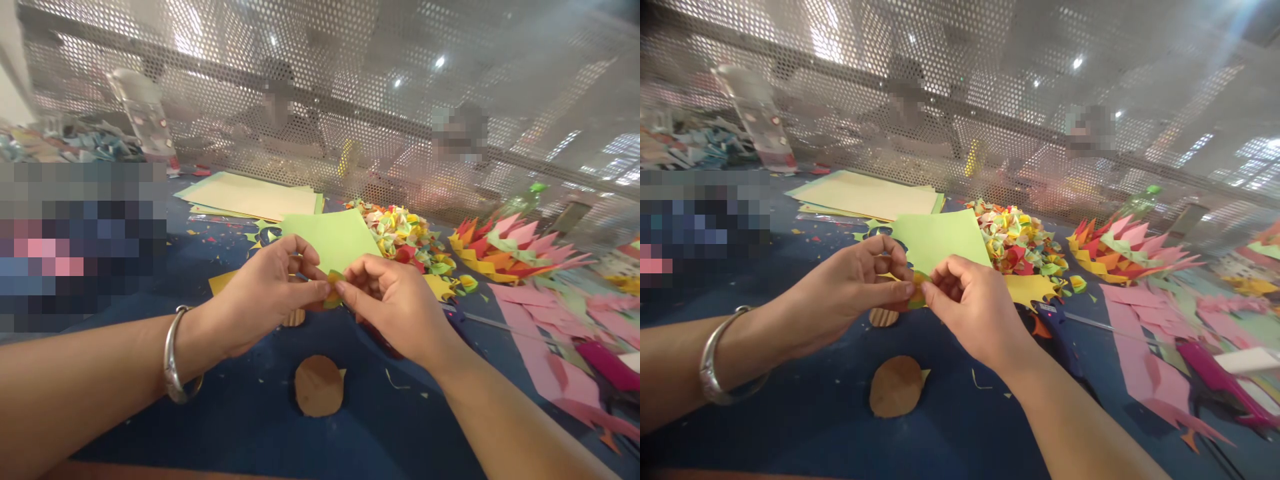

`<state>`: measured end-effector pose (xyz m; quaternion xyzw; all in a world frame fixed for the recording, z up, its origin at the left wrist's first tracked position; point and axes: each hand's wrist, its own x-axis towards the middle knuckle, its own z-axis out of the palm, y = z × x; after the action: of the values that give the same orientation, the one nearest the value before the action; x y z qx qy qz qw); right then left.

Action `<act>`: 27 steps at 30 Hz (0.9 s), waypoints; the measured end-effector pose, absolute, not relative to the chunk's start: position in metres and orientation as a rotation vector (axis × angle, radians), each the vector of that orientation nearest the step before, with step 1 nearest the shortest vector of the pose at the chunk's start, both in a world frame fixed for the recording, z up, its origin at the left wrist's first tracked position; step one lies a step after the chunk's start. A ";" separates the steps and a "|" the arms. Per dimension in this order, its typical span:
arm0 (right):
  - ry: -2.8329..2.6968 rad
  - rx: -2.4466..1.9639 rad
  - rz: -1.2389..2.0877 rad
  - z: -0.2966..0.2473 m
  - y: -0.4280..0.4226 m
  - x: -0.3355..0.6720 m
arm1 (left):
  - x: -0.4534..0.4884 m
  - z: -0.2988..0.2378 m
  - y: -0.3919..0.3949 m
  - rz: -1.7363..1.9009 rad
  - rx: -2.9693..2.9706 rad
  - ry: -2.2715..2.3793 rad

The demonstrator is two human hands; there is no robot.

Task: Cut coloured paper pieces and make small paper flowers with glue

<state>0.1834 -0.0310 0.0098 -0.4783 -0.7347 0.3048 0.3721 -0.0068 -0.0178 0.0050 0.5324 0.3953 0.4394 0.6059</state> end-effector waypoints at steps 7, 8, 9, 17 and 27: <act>-1.919 -1.216 0.746 0.011 -0.030 0.182 | -0.006 0.004 -0.015 1.022 1.194 0.893; -1.922 -1.216 0.744 0.011 -0.030 0.182 | -0.007 0.003 -0.014 1.015 1.200 0.894; -1.926 -1.215 0.746 0.011 -0.030 0.183 | -0.007 0.003 -0.015 1.008 1.212 0.898; -1.965 -1.206 0.747 0.011 -0.033 0.182 | -0.007 0.004 -0.017 0.974 1.317 0.913; -1.916 -1.214 0.772 0.012 -0.032 0.182 | -0.009 0.000 -0.016 1.041 1.574 0.927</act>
<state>0.1816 -0.0321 0.0123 -0.4719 -0.7446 0.3001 0.3644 -0.0089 -0.0158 0.0002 0.6497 0.3829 0.4298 0.4965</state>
